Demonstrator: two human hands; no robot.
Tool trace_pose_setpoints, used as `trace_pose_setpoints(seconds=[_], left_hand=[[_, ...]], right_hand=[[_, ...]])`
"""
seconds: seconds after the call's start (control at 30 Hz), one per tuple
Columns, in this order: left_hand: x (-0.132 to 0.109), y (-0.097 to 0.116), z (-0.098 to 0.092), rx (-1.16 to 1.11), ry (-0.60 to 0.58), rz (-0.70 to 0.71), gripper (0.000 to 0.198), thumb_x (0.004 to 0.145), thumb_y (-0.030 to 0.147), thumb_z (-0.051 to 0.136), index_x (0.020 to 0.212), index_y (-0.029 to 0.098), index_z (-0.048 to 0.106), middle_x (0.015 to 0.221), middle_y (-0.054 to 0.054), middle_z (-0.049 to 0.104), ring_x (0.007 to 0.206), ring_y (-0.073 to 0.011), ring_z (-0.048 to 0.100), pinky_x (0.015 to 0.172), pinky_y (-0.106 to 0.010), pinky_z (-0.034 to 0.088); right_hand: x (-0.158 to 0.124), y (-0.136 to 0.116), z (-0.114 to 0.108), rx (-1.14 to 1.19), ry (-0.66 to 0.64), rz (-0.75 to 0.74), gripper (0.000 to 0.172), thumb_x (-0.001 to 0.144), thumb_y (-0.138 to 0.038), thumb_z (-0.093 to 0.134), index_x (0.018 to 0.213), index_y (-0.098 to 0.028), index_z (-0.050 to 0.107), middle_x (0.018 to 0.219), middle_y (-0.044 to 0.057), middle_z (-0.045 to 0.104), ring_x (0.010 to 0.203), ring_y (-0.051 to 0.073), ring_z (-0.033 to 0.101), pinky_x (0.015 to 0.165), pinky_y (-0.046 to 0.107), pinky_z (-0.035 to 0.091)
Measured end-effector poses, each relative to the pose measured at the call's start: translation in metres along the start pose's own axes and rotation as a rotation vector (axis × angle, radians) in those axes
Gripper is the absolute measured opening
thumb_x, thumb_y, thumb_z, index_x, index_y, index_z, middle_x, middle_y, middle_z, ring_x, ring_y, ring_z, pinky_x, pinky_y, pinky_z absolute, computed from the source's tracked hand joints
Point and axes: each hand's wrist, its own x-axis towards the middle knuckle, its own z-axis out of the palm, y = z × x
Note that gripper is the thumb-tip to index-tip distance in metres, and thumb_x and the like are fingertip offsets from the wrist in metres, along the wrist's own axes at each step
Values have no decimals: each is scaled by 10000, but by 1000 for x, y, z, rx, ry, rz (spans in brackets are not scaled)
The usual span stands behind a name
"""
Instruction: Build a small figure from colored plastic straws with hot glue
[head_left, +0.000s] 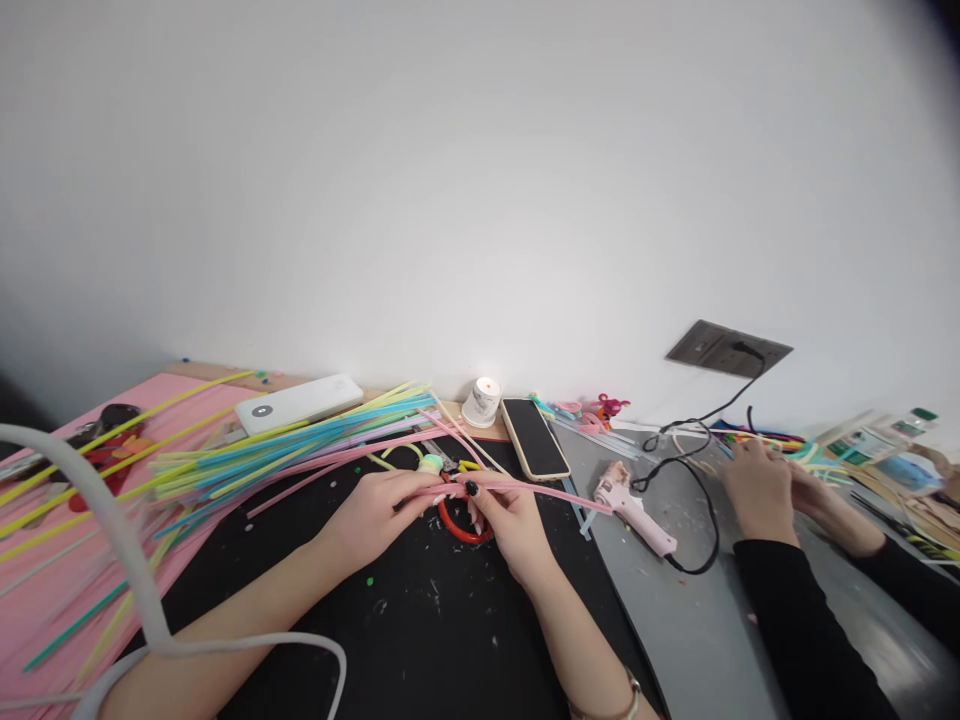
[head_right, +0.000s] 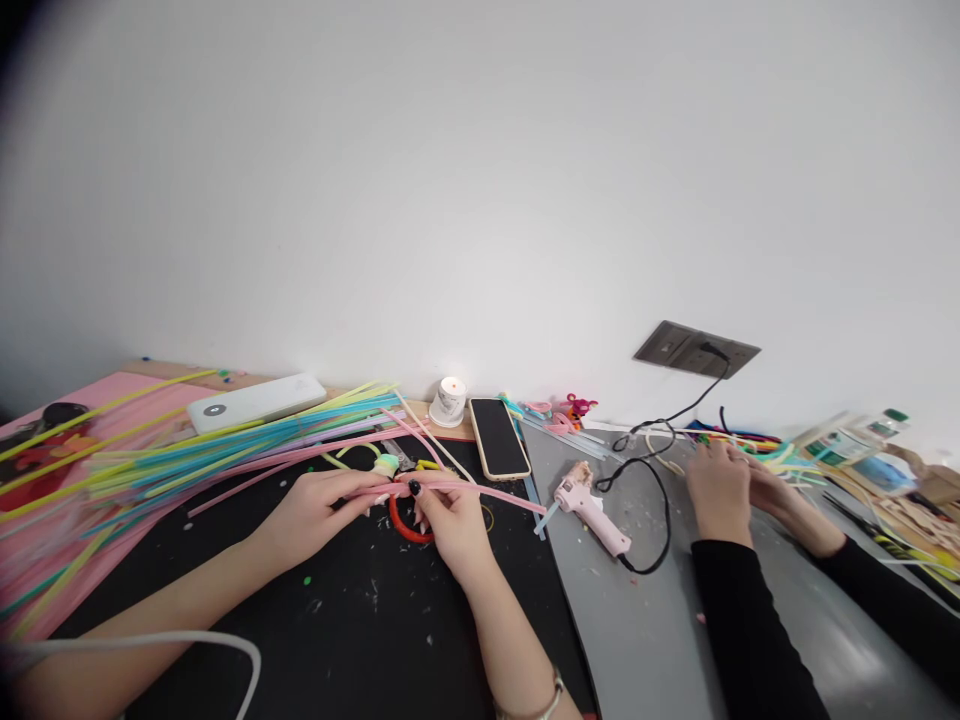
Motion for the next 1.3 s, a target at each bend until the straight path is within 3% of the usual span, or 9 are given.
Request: trace_pose_setpoints(seconds=[0.27, 0.57, 0.7, 1.0, 1.3], left_hand=[[1, 3, -1, -48, -11, -33, 241, 917, 259, 510, 1060, 229, 701, 1011, -39, 755, 824, -175, 700, 789, -261, 535], [-1, 3, 0, -68, -65, -24, 251, 932, 274, 483, 1013, 212, 712, 746, -23, 717, 630, -135, 646, 653, -224, 508], [-1, 2, 1, -99, -87, -39, 267, 938, 281, 468, 1021, 208, 711, 721, -16, 704, 609, -131, 637, 630, -212, 493], [1, 5, 7, -388, -186, -248, 268, 885, 286, 531, 1069, 179, 694, 756, -11, 700, 558, -116, 623, 596, -220, 518], [2, 2, 9, -449, -216, -306, 309, 937, 288, 416, 946, 158, 696, 781, -26, 724, 528, -107, 629, 566, -212, 503]], right_hand=[[1, 2, 1, -9, 20, 33, 290, 776, -446, 679, 695, -167, 668, 559, -11, 572, 373, 64, 385, 364, 209, 265], [-1, 1, 1, -55, -24, 51, 199, 727, -373, 739, 776, -182, 715, 514, -33, 524, 384, 72, 389, 383, 215, 292], [0, 3, 1, -46, -20, 47, 186, 737, -373, 722, 756, -188, 707, 520, -34, 521, 388, 73, 383, 381, 215, 288], [2, 2, 0, -75, 11, -29, 148, 746, -336, 705, 725, -192, 679, 604, -14, 555, 423, 89, 411, 403, 231, 309], [2, 4, -1, -162, 44, -94, 76, 760, -255, 647, 748, -183, 667, 627, -6, 559, 450, 96, 426, 420, 231, 324]])
